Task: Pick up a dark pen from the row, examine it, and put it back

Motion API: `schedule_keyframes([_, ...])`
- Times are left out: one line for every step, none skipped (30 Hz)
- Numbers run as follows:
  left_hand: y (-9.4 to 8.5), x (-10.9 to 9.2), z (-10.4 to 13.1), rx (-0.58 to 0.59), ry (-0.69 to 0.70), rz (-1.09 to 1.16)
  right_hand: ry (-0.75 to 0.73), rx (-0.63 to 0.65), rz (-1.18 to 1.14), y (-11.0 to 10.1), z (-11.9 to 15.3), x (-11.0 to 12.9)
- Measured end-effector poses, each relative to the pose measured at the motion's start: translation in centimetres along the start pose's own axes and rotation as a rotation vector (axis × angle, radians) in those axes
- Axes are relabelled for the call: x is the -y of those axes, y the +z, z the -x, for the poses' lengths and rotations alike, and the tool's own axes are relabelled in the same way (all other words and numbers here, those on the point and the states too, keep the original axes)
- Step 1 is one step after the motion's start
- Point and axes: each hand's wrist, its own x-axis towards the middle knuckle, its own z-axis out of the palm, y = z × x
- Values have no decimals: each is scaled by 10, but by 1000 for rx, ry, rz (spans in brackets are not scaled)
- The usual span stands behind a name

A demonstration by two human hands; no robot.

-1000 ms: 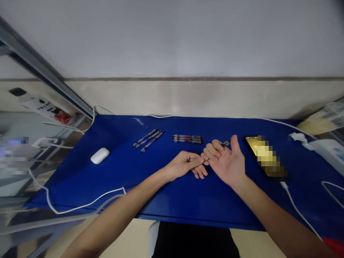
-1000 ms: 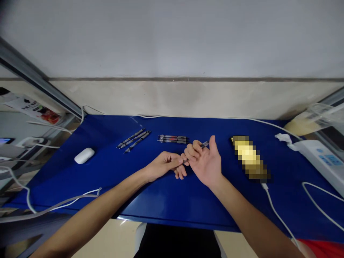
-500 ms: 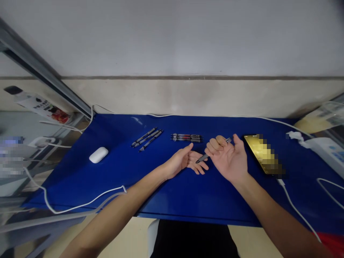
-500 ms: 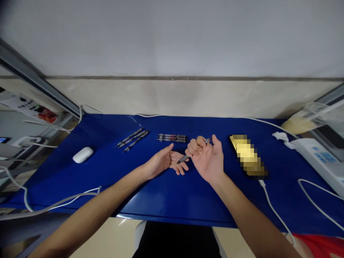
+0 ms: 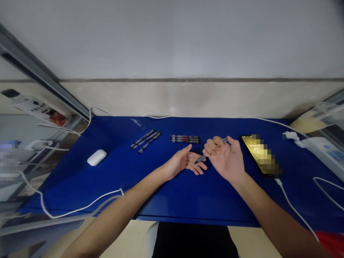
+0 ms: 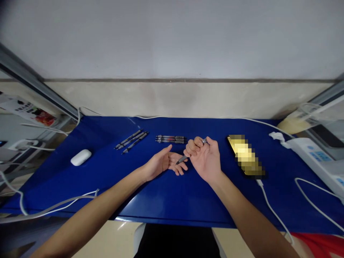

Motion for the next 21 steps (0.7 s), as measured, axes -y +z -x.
schedule_keyframes([0, 0, 0, -2, -3, 0, 0, 0, -4, 0, 0, 0])
schedule_keyframes([0, 0, 0, -4, -3, -1, -2, 1, -8, 0, 0, 0])
schedule_keyframes([0, -1, 1, -6, -2, -3, -6, 4, -10, -1, 0, 0])
schedule_keyframes([1, -1, 1, -7, 2, -5, -10, 6, -11, -1, 0, 0])
schedule_keyframes([1, -1, 1, -9, 6, -6, -17, 8, -12, 0, 1, 0])
schedule_keyframes([1, -2, 1, -11, 9, -7, -21, 8, -11, 0, 1, 0])
schedule_keyframes([1, -2, 1, -13, 10, -7, -23, 7, -9, 0, 1, -1])
schedule_keyframes([1, -2, 1, -14, 11, -6, -21, 6, -6, 0, 1, -1])
schedule_keyframes([2, -2, 1, -15, 11, -4, -20, 4, -4, 0, 1, -1])
schedule_keyframes([2, -2, 1, -14, 12, -2, -20, 2, -3, 0, 0, -1])
schedule_keyframes([1, -1, 1, -15, 14, -1, -23, 0, -4, -1, 0, -2])
schedule_keyframes([1, -1, 0, -15, 16, 1, -26, -2, -6, -1, 0, -2])
schedule_keyframes([1, -1, 0, -16, 16, 2, -26, -2, -7, -1, 0, -2])
schedule_keyframes([1, 0, 0, -17, 15, 3, -25, 0, -6, -1, 0, -2])
schedule_keyframes([0, 0, 0, -19, 13, 6, -24, 3, -4, -2, 0, -2])
schedule_keyframes([0, 0, 0, -20, 12, 9, -25, 8, 0, -2, -1, -2])
schedule_keyframes([0, 0, 0, -21, 14, 10, -30, 11, 2, -2, -1, -2])
schedule_keyframes([0, 0, 0, -22, 17, 10, -35, 14, 2, -2, -1, -3])
schedule_keyframes([0, 0, 0, -23, 18, 9, -39, 17, 3, -2, -1, -3])
schedule_keyframes([1, -1, 0, -26, 19, 6, -41, 19, 4, -2, -1, -3])
schedule_keyframes([1, -1, 1, -31, 19, 3, -40, 22, 6, -2, -1, -3])
